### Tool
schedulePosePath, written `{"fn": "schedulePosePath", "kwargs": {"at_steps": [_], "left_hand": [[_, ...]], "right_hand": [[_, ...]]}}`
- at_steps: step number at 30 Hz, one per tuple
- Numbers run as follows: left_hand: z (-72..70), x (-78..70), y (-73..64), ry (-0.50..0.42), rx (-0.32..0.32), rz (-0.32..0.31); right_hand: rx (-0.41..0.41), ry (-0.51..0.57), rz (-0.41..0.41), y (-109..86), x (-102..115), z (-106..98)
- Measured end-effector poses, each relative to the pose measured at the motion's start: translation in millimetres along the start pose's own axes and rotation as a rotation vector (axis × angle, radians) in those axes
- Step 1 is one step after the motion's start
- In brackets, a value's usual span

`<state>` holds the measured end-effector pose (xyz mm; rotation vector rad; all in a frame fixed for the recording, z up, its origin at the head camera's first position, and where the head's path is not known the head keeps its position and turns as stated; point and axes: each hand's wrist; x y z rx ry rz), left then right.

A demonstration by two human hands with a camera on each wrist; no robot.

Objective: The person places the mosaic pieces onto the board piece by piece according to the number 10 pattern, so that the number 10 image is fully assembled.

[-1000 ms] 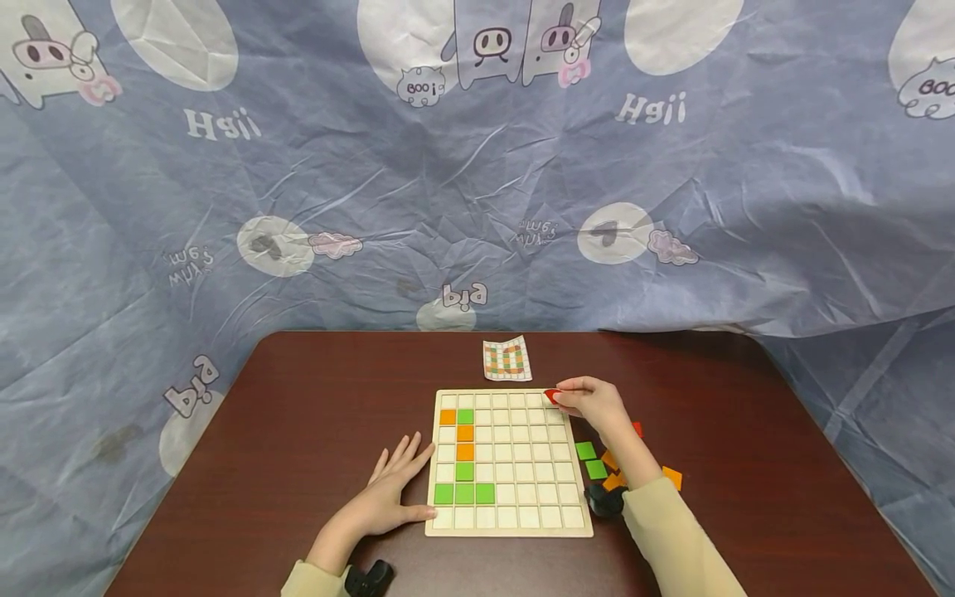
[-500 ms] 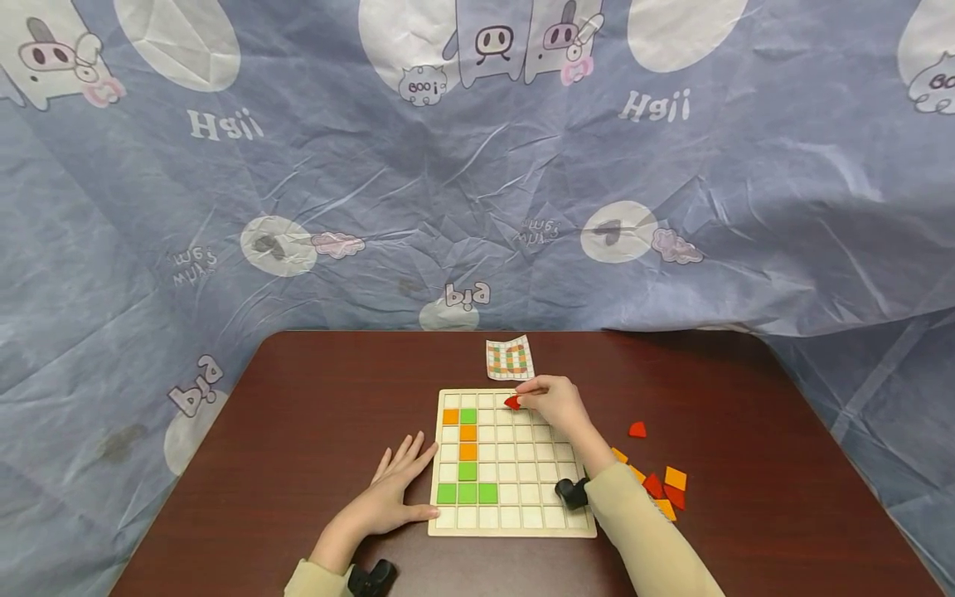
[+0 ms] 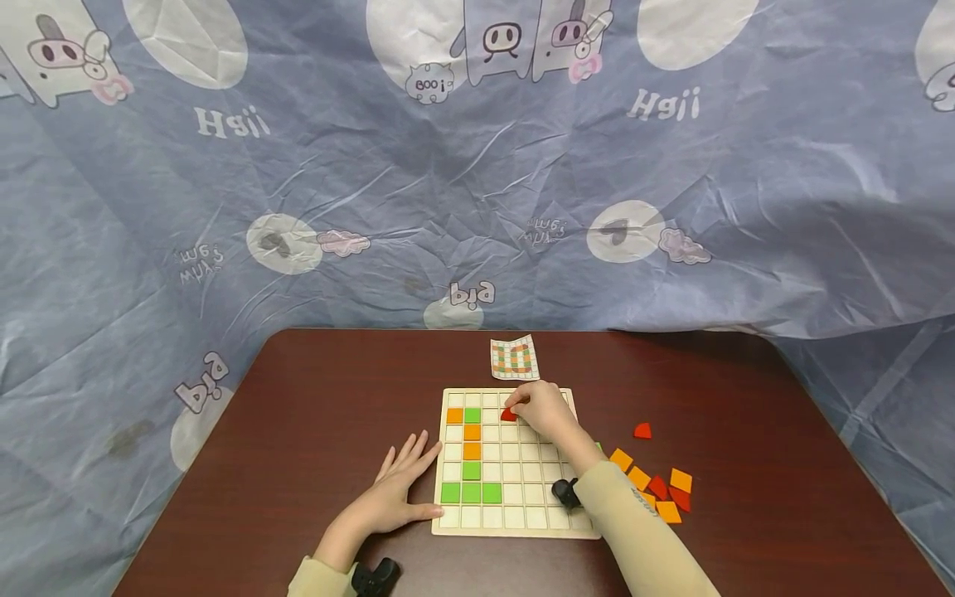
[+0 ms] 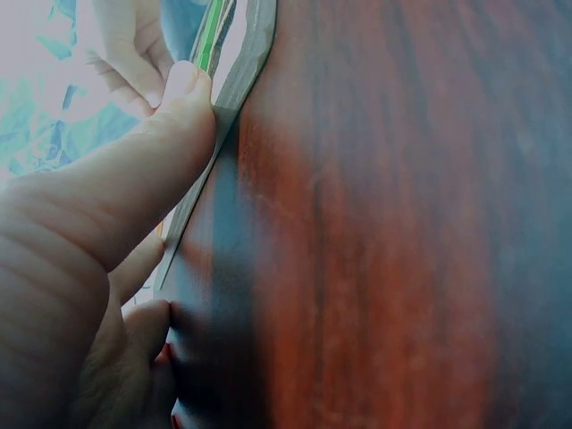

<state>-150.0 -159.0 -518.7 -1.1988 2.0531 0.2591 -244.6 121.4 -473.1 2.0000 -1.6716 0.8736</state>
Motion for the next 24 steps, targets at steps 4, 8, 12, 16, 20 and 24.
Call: {"fn": "schedulePosePath", "kwargs": {"at_steps": [4,8,12,16,20,24], "left_hand": [[-1.0,-1.4,-0.4,-0.007,-0.001,-0.003],[-2.0,-2.8,-0.7,-0.016,0.001,0.000],[-2.1,-3.2,-0.8,-0.009,0.003,0.001],[-1.4,-2.4,-0.8,-0.002,-0.001,0.001],[-0.9,-2.5,-0.3,0.002,-0.003,0.002],[-0.9,-3.5,-0.1,0.000,-0.004,0.000]], "right_hand": [[0.011,-0.032,-0.025,-0.3,1,-1],[0.029,-0.054,-0.030,-0.3,4,1],[0.015,-0.072,-0.046,0.3,4,3],[-0.008,-0.077,-0.050,1.1,3,7],[-0.010,-0.039,-0.026,2.0,-1,10],[0.000,0.038,0.018,0.9,-4,8]]}}
Point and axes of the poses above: each hand's wrist, its own y-axis towards the middle knuckle, its own z-axis out of the palm, x = y × z, and after that the axes turned 4 degrees about x, right-handed
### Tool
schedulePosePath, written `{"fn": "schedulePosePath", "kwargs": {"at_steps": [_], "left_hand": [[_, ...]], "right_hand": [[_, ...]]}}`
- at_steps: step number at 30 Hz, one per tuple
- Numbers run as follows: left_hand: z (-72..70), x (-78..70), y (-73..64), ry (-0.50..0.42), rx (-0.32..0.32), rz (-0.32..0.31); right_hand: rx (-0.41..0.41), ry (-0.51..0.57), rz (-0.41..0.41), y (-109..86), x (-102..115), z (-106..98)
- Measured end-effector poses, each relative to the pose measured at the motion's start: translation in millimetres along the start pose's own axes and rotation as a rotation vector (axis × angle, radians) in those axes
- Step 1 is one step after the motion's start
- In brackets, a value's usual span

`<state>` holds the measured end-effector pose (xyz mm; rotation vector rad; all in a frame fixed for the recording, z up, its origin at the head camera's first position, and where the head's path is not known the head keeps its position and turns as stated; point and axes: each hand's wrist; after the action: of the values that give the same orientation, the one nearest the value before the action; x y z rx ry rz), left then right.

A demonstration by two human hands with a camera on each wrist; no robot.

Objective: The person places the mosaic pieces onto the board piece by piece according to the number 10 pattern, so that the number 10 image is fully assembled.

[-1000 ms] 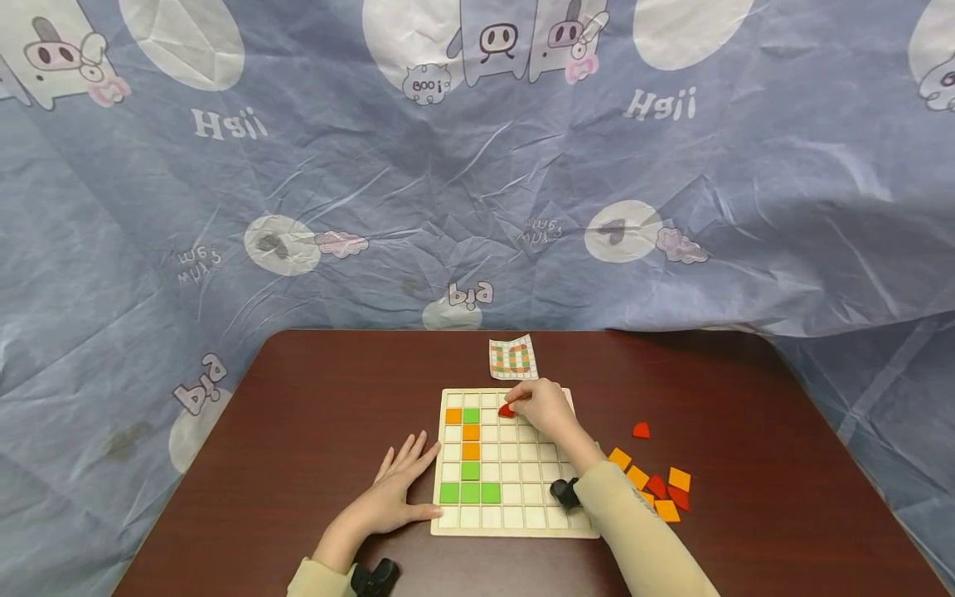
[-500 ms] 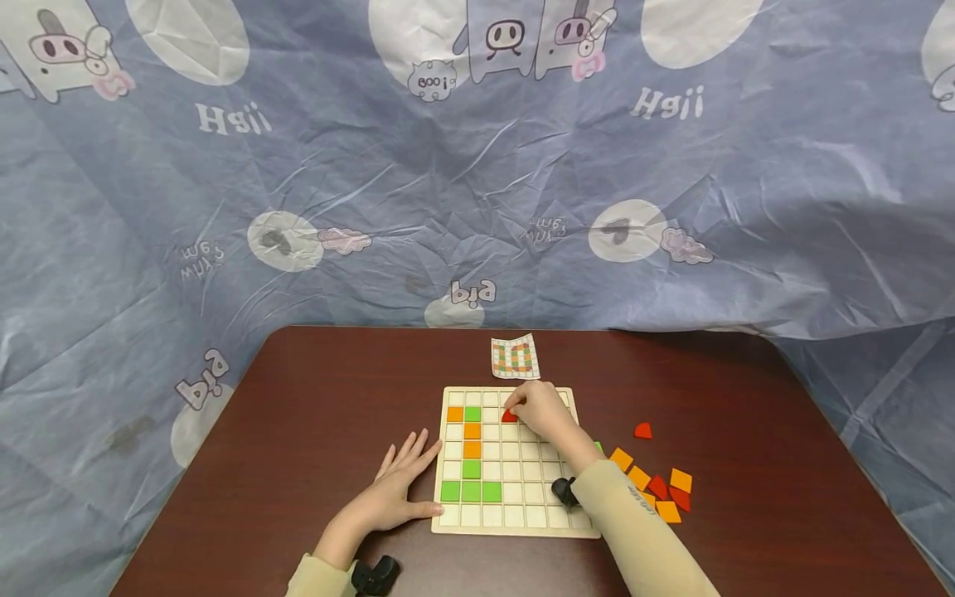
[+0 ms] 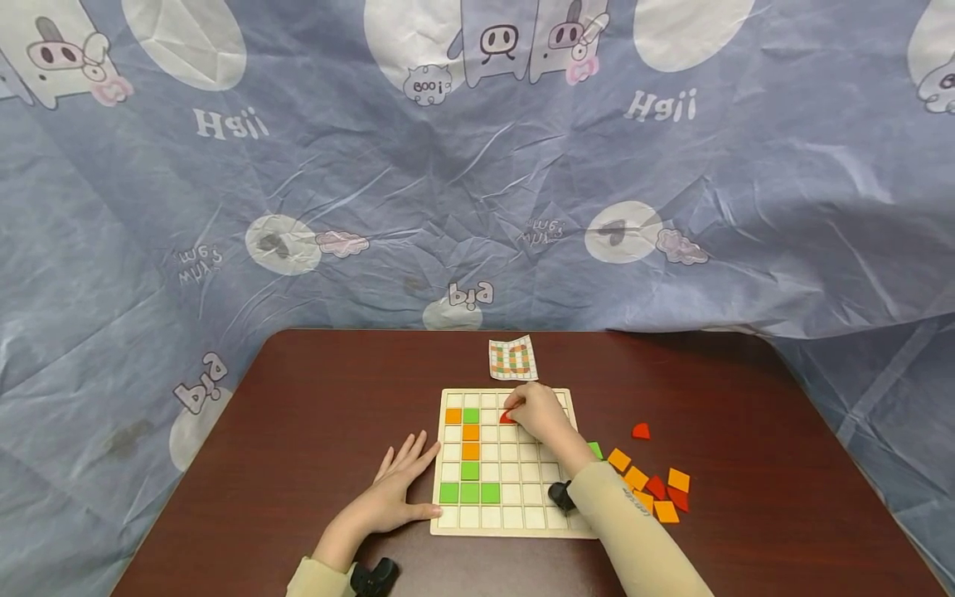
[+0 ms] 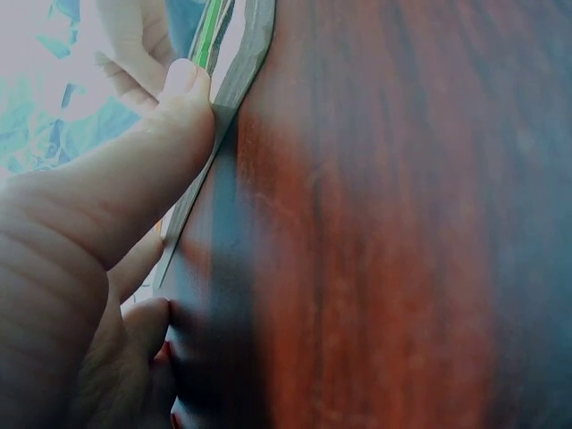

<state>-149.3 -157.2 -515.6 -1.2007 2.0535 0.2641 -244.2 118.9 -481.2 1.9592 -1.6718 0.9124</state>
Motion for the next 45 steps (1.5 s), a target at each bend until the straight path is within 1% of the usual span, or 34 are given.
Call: {"fn": "schedulePosePath", "kwargs": {"at_steps": [2,5,10,15,17,20,23,27,33,35,42,45], "left_hand": [[0.2,-0.1,-0.4,0.001,-0.002,-0.002],[0.2,-0.4,-1.1,0.001,-0.003,-0.004],[-1.3,-0.4,-1.6,-0.002,0.000,-0.006],[-3.4,1.4,-1.7,0.000,-0.010,-0.015],[-4.0,2.3,-1.8,0.000,-0.010,-0.020],[-5.1,2.8,-2.1,-0.001,-0.014,-0.025],[-5.3,3.3,-2.4,-0.001,-0.020,-0.029],[-4.1,4.1,-2.2,0.001,-0.022,-0.027],[-3.1,4.6,-1.2,0.001,-0.020,-0.032],[-2.9,4.4,-0.8,0.001,-0.019,-0.032],[-2.0,3.3,0.3,-0.002,-0.016,-0.025],[-2.1,2.2,0.2,-0.006,-0.019,-0.025]], "right_hand": [[0.002,0.050,0.028,-1.9,-3,-4],[-0.016,0.123,0.057,-6.2,-11,-13],[-0.049,0.228,0.100,-17.1,-28,-37],[-0.042,0.354,0.138,-31.6,-48,-58],[-0.037,0.376,0.156,-39.1,-54,-63],[-0.030,0.351,0.185,-49.0,-62,-67],[-0.025,0.294,0.196,-55.8,-68,-68],[-0.013,0.227,0.183,-62.4,-73,-66],[0.034,0.197,0.170,-70.1,-78,-63],[0.043,0.165,0.164,-71.7,-80,-62],[0.046,0.058,0.118,-74.8,-82,-61],[0.039,0.019,0.123,-76.5,-80,-62]]}}
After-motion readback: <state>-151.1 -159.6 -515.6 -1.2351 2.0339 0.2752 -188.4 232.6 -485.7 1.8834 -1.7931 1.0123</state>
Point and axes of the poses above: each hand's wrist, its own y-axis towards the middle knuckle, its own z-axis out of the palm, x = y × z, and after that the axes turned 4 degrees about x, right-handed
